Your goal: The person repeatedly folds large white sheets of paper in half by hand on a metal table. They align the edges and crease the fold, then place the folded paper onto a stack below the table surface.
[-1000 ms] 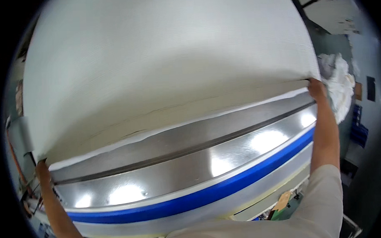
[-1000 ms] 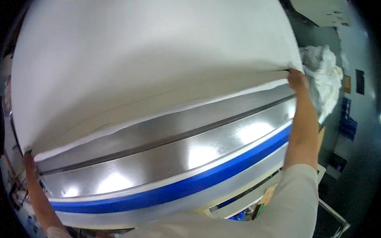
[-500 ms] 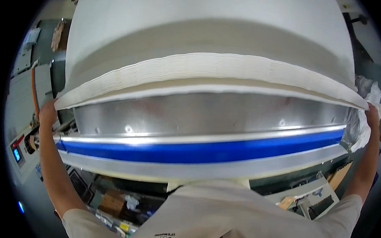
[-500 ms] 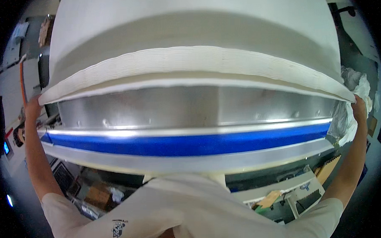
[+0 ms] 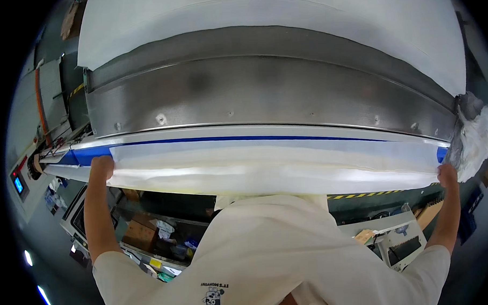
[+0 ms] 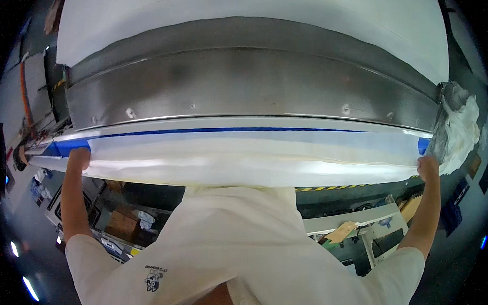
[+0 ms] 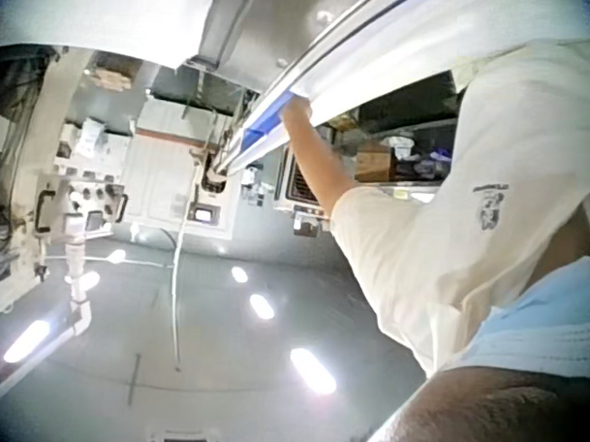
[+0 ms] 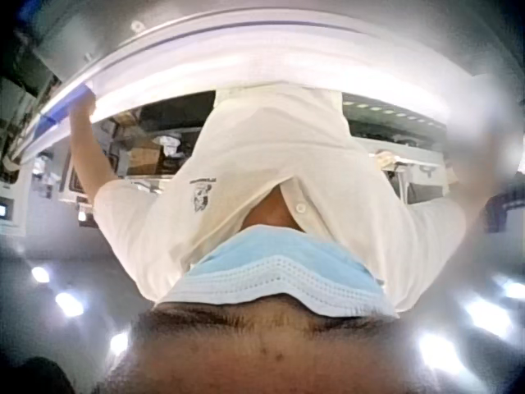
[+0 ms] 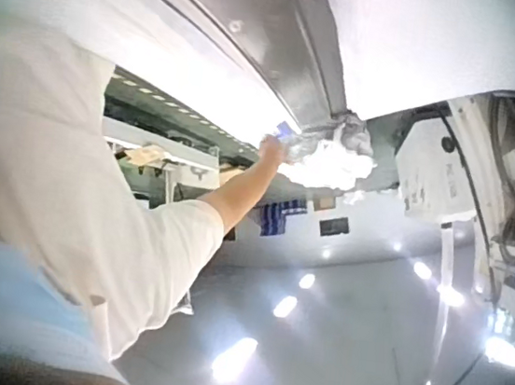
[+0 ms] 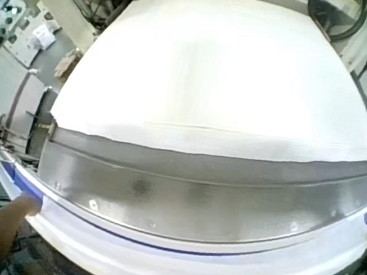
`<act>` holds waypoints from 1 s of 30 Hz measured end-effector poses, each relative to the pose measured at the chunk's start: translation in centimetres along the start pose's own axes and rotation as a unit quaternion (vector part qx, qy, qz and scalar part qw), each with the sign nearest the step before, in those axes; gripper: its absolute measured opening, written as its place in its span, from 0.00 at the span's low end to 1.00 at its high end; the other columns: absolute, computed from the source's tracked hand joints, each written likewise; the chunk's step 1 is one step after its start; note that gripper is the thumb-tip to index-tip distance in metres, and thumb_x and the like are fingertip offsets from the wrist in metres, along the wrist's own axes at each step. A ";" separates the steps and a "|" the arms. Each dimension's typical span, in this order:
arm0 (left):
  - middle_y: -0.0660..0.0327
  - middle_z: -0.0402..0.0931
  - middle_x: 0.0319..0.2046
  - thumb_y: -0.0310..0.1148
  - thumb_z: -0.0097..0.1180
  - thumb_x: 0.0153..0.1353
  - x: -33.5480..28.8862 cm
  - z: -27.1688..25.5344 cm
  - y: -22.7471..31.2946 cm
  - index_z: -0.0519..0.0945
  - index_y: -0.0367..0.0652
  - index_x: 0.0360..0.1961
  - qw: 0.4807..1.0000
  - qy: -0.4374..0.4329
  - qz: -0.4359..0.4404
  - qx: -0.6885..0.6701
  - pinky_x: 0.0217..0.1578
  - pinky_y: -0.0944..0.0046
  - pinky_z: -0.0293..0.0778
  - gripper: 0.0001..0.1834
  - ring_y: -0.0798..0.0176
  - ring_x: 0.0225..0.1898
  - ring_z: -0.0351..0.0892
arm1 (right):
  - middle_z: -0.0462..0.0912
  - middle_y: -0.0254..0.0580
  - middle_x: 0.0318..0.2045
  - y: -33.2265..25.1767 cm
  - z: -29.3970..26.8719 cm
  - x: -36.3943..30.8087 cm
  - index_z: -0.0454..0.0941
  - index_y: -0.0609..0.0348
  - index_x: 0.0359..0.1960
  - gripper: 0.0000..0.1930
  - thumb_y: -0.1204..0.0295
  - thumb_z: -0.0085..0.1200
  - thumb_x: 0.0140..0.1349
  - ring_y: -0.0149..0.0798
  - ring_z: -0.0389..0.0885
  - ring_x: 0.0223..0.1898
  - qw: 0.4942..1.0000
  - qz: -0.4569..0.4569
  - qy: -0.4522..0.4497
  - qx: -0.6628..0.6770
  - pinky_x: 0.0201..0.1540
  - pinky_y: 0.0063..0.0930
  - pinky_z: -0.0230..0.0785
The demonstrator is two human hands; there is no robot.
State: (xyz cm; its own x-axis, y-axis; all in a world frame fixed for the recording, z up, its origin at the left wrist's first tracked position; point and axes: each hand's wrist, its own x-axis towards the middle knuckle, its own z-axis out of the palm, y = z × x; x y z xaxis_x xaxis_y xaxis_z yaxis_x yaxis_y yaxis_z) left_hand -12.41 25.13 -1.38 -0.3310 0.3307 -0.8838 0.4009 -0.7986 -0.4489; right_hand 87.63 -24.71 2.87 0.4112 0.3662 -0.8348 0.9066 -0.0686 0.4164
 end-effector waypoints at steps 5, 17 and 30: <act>0.54 0.80 0.42 0.36 0.52 0.57 4.3 0.4 1.9 0.83 0.42 0.38 0.998 0.038 -0.019 -0.054 0.43 0.49 0.75 0.13 0.51 0.45 0.79 | 0.81 0.44 0.33 2.8 7.6 1.6 0.81 0.57 0.30 0.09 0.69 0.47 0.58 0.48 0.78 0.40 0.993 -0.012 -0.030 -0.112 0.44 0.42 0.71; 0.53 0.77 0.48 0.32 0.44 0.61 -1.6 -2.1 -1.1 0.79 0.46 0.46 0.846 0.169 -0.343 -0.372 0.47 0.52 0.74 0.15 0.50 0.50 0.76 | 0.77 0.48 0.32 0.5 8.8 3.0 0.76 0.57 0.26 0.03 0.74 0.50 0.52 0.53 0.76 0.39 0.999 0.045 0.026 0.017 0.43 0.45 0.69; 0.52 0.78 0.42 0.35 0.44 0.61 0.4 -5.4 5.6 0.76 0.51 0.48 0.837 0.356 -0.207 -0.361 0.39 0.49 0.73 0.15 0.45 0.42 0.77 | 0.82 0.45 0.41 -0.7 2.8 0.1 0.79 0.52 0.42 0.15 0.65 0.51 0.52 0.48 0.79 0.47 0.989 0.122 -0.020 0.082 0.53 0.44 0.66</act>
State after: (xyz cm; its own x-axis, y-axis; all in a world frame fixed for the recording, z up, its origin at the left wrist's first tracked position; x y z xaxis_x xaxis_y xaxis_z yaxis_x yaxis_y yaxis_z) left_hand -5.68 23.57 -4.97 -0.0799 0.9251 -0.3712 0.8745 -0.1137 -0.4716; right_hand 87.32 -27.25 1.46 0.6201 0.2840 -0.7313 0.7818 -0.3016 0.5458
